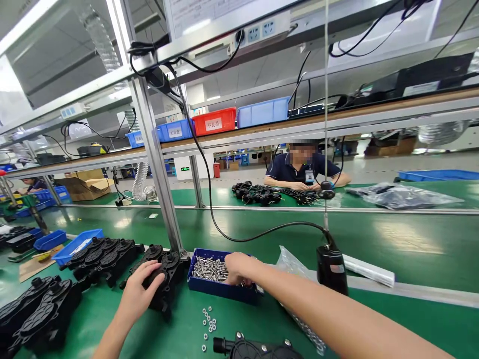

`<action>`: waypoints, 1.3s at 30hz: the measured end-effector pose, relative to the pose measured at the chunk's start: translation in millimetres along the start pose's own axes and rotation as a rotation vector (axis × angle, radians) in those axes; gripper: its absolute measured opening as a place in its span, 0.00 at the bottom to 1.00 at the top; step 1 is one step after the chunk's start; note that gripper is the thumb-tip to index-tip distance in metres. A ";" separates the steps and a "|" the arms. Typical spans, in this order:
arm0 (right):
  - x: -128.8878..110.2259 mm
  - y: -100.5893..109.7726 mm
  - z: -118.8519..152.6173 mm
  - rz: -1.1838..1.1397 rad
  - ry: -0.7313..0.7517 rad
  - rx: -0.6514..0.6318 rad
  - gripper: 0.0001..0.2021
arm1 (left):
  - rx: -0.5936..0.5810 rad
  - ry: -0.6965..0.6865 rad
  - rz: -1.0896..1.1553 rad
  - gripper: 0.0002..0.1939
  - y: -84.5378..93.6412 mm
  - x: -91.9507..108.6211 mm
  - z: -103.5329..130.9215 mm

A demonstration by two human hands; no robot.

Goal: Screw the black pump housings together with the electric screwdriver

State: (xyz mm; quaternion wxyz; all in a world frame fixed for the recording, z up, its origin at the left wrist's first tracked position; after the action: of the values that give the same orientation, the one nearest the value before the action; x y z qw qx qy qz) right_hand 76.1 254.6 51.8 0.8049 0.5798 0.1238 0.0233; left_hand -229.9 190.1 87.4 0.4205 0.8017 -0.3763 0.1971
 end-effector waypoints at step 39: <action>-143.4 48.4 -2.8 -1.015 0.567 -0.137 0.15 | -0.213 0.353 0.640 0.40 -25.4 -4.2 -15.3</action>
State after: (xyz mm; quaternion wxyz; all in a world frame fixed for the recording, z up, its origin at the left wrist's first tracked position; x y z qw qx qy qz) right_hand -58.2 247.0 121.2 0.6864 0.3660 0.5947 -0.2029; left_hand -213.0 213.8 80.1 0.4771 0.5491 -0.5478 0.4133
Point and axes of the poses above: each hand's wrist, its own z-axis away from the middle knuckle, its own y-axis out of the back of the hand, x = y × z, the point moved 10 cm from there along -z, towards the middle knuckle, and after that the axes turned 1 degree about z, right-handed, at the moved point
